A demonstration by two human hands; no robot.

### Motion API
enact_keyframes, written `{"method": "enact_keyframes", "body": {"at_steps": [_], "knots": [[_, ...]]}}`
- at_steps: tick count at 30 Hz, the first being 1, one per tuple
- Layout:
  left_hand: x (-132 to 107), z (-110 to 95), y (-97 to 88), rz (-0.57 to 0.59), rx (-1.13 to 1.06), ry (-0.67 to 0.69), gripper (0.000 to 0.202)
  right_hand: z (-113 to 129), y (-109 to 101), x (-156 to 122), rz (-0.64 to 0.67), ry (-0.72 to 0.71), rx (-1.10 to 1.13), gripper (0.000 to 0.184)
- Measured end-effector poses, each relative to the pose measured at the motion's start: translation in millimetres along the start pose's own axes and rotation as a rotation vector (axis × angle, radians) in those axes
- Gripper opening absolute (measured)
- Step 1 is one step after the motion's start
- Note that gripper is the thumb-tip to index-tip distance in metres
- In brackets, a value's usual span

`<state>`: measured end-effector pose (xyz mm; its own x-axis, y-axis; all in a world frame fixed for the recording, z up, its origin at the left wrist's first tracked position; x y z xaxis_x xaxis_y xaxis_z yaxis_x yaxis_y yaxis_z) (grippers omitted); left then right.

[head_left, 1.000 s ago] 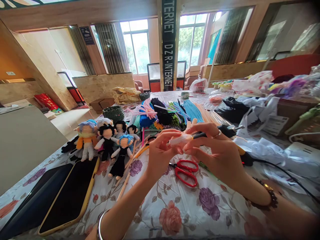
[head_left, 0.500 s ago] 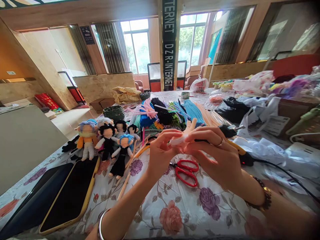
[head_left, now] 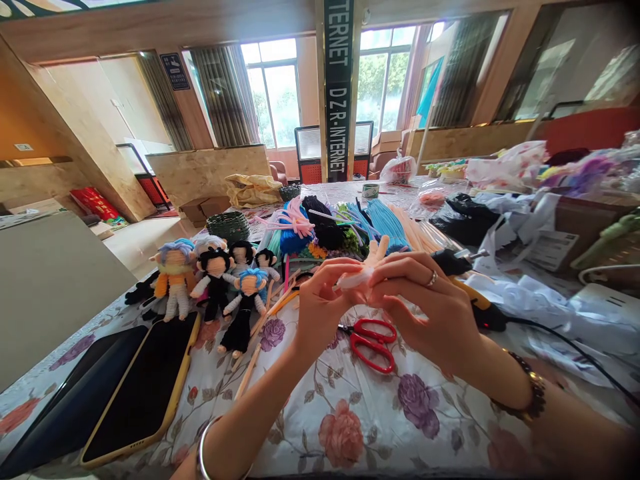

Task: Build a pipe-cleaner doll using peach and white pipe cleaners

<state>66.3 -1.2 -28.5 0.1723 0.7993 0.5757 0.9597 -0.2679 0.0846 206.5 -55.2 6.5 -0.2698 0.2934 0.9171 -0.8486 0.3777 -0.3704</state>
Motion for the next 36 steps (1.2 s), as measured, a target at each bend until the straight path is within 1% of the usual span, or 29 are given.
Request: {"method": "enact_keyframes", "body": {"at_steps": [3,6,8,10,18,22,27,36], "knots": [[1.2,-1.1,-1.4,-0.037,-0.004,0.004,0.024,0.7,-0.5,1.4,0.015,0.018,0.034,0.020],[1.8,-1.9,-2.1,-0.062,0.000,0.000,0.023,-0.5,-0.5,1.1,-0.017,0.095,0.060,0.017],[1.5,-2.5,-1.7,-0.057,0.014,-0.008,0.024,-2.1,-0.4,0.2,-0.037,0.161,0.080,0.013],[0.7,-3.4,-0.9,-0.044,0.032,-0.014,0.024,-3.1,-0.3,-0.5,-0.049,0.196,0.098,0.010],[-1.3,-2.8,0.3,-0.020,0.015,-0.005,0.025,-1.8,-0.2,-0.3,-0.051,0.154,0.085,0.010],[-1.7,-2.8,0.3,-0.017,0.001,-0.012,0.025,-3.1,0.0,-0.6,-0.050,0.156,0.080,0.011],[-1.6,-4.8,0.2,-0.005,0.010,-0.012,0.024,-5.0,-0.2,-0.6,-0.033,0.099,0.071,0.012],[-1.9,-2.5,-0.2,0.005,0.003,-0.010,0.024,-4.2,-0.5,1.7,-0.022,0.091,0.052,0.013]]}}
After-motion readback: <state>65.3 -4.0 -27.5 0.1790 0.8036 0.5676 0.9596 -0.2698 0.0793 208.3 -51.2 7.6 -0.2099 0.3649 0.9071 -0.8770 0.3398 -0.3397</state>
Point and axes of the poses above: each hand's wrist, its own x-axis towards the middle knuckle, its own y-axis out of the palm, z = x × y, the point moved 1 cm from there along x, towards the middle knuckle, and after that the axes turned 11 degrees about x, right-handed, at the moved point
